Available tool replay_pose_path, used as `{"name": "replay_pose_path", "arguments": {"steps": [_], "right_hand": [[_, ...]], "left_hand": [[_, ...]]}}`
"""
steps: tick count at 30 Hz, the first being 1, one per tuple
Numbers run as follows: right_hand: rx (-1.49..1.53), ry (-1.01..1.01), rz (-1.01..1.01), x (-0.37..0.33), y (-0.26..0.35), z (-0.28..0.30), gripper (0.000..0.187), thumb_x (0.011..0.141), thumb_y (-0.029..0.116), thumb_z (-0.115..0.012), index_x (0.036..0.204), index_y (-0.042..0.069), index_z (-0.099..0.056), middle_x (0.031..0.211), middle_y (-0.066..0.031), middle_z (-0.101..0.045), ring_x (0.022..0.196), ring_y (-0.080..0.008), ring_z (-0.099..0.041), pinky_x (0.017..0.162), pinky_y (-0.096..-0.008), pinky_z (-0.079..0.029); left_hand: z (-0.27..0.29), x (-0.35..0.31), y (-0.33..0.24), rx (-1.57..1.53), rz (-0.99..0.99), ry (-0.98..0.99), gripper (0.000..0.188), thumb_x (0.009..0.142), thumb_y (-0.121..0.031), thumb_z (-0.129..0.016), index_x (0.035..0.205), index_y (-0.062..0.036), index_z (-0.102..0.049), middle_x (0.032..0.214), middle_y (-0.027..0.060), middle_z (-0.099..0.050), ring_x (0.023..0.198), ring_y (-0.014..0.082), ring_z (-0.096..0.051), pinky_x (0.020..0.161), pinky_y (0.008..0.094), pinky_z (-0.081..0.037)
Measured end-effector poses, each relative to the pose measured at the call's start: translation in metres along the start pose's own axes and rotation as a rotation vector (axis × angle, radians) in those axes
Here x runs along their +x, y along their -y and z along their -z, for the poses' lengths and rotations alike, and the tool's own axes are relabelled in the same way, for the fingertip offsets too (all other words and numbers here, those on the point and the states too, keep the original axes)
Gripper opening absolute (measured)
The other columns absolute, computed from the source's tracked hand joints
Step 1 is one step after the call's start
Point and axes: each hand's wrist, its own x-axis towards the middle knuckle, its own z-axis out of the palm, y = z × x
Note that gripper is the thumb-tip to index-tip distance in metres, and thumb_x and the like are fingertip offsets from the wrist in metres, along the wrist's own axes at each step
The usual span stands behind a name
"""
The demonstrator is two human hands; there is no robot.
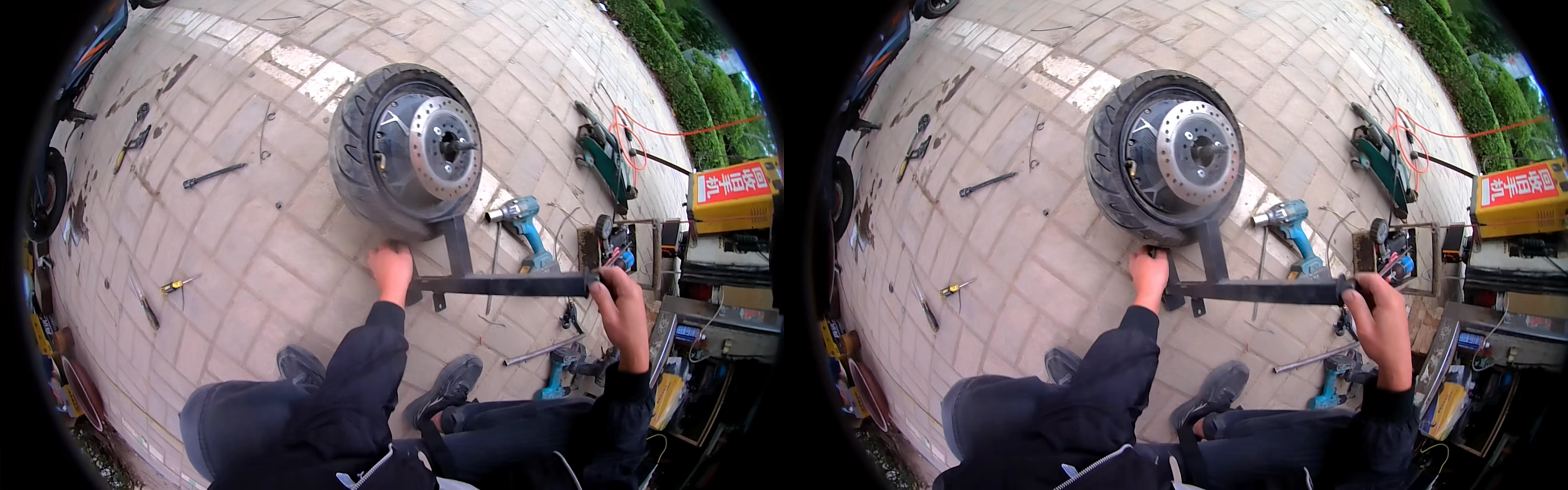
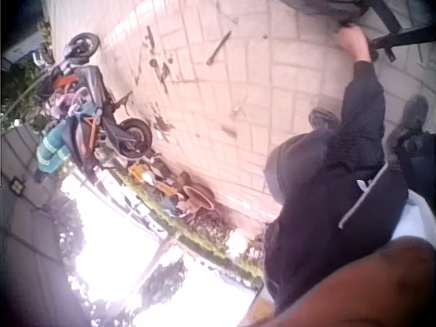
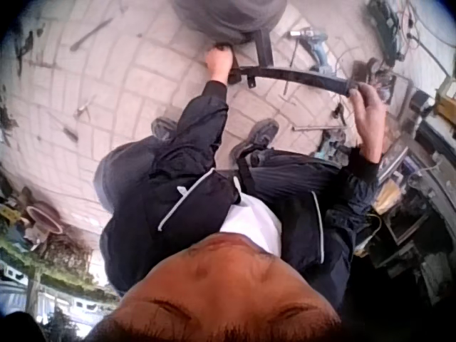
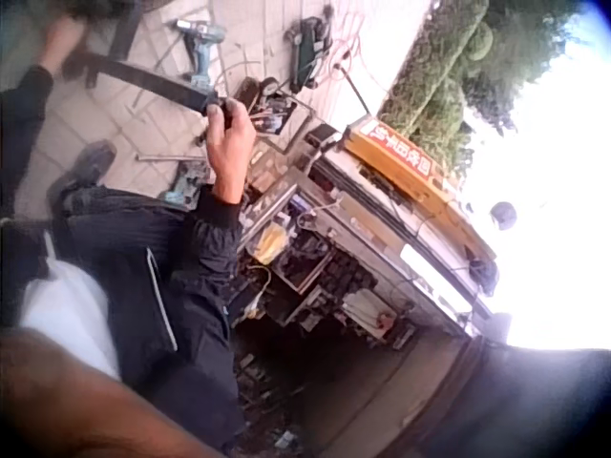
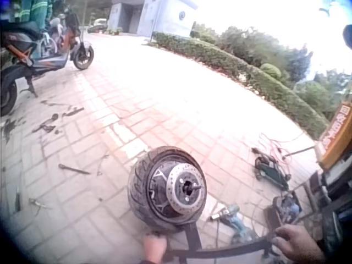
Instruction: The person retrieves a metal bracket and a power drill from a cluttered workbench. They then sit on the ground and attach the bracket to a wheel assembly using the drill, securing it in place.
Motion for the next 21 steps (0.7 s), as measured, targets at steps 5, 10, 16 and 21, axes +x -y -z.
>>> {"name": "replay_pose_path", "arguments": {"steps": [5, 10, 16, 21], "right_hand": [[-0.021, 0.0, -0.223, -0.008, 0.013, 0.001, 0.016, 0.085, 0.003, -0.057, 0.1, -0.004, -0.056, 0.074, -0.005, -0.056, 0.062, -0.01, -0.049, 0.058, -0.0247, -0.041], [0.019, -0.038, -0.345, -0.008, 0.02, -0.01, 0.019, 0.087, 0.004, -0.055, 0.105, -0.004, -0.056, 0.076, -0.0033, -0.056, 0.063, -0.0091, -0.05, 0.057, -0.0232, -0.042], [0.1, -0.02, -0.439, -0.009, 0.026, -0.007, 0.021, 0.089, 0.005, -0.055, 0.107, -0.005, -0.056, 0.08, -0.0028, -0.057, 0.066, -0.0088, -0.052, 0.059, -0.0226, -0.043], [0.038, 0.004, -0.457, -0.006, 0.021, -0.004, 0.019, 0.09, 0.008, -0.058, 0.103, -0.005, -0.058, 0.078, -0.0016, -0.057, 0.062, -0.0073, -0.051, 0.057, -0.0218, -0.043]], "left_hand": [[0.017, -0.006, -0.012, -1.097, -0.223, -0.094, 0.07, 0.086, -0.02, -0.06, 0.139, 0.0074, -0.024, 0.135, 0.019, -0.04, 0.123, 0.0278, -0.043, 0.106, 0.0377, -0.031], [0.03, 0.01, -0.024, -1.152, -0.222, 0.025, 0.093, 0.078, -0.033, -0.076, 0.141, 0.0039, -0.017, 0.142, 0.0175, -0.03, 0.129, 0.0259, -0.034, 0.109, 0.0363, -0.023], [0.023, 0.011, -0.029, -1.251, -0.151, 0.071, 0.089, 0.079, -0.032, -0.076, 0.139, 0.0025, -0.02, 0.139, 0.0157, -0.032, 0.128, 0.0244, -0.032, 0.109, 0.0364, -0.022], [0.021, 0.012, -0.026, -1.2, -0.185, 0.024, 0.086, 0.08, -0.03, -0.075, 0.138, 0.0025, -0.02, 0.138, 0.0156, -0.032, 0.127, 0.0247, -0.033, 0.109, 0.0368, -0.023]]}}
